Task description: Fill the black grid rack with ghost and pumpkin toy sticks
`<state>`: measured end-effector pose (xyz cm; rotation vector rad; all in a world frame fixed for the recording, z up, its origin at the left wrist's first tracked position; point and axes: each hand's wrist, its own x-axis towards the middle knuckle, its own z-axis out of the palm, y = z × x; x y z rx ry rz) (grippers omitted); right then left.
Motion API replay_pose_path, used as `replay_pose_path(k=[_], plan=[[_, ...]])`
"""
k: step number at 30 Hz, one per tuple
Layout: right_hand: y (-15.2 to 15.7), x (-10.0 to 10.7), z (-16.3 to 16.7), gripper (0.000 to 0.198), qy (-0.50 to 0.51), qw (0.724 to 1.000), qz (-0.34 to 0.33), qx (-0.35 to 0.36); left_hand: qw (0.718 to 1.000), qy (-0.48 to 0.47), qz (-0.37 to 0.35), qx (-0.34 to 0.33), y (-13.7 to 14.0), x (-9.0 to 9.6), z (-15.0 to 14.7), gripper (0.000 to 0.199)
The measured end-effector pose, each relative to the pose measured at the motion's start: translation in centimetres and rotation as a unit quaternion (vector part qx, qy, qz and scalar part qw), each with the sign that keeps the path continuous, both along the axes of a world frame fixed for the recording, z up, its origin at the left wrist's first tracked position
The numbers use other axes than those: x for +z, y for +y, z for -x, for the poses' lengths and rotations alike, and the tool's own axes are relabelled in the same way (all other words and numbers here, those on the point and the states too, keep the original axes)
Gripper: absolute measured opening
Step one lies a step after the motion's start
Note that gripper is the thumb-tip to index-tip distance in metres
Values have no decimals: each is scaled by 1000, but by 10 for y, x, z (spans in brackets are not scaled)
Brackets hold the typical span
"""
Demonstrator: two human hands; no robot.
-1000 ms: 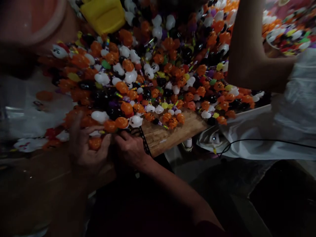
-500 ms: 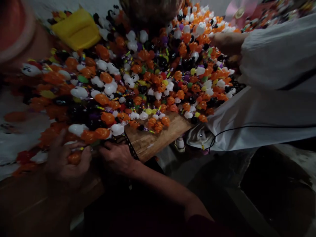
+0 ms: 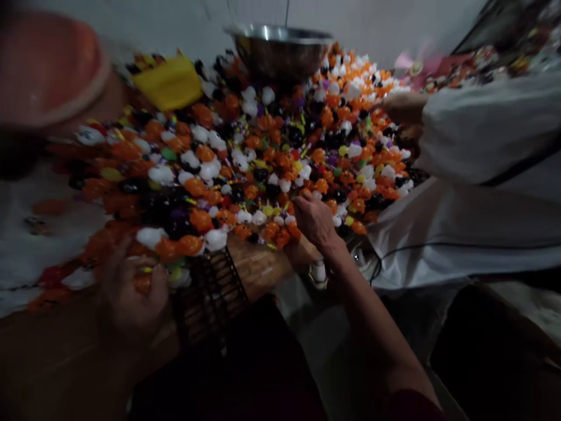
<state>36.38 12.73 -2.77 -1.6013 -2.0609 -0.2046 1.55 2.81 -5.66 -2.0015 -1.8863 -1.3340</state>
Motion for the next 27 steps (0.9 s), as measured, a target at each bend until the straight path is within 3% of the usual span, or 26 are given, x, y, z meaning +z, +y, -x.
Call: replay_pose_path(k=[6,10,14,16,20,24,27], plan=[[65,31,15,24,-19,1000,-11,-18,998,-32,4,52,-7,-11,-13,4],[105,48,45,26,-74,996,45,27,999,-13,12,41,-9,-20,-9,4],[141,65,76,33,-125,989,49,56,999,6,9,35,-12,-22,-7,5],[161,71,90,36,-181,976,46,115,999,12,27,28,-13,-21,-8,7],[201,69,108,29,-309,924,56,220,1000,9,18,24,-12,-19,-6,7],[218,65,112,28,-367,896,86,235,1000,12,6,15,-9,-20,-5,7],[211,76,106,29,-337,912,56,226,1000,-5,5,20,-8,-18,-7,4]])
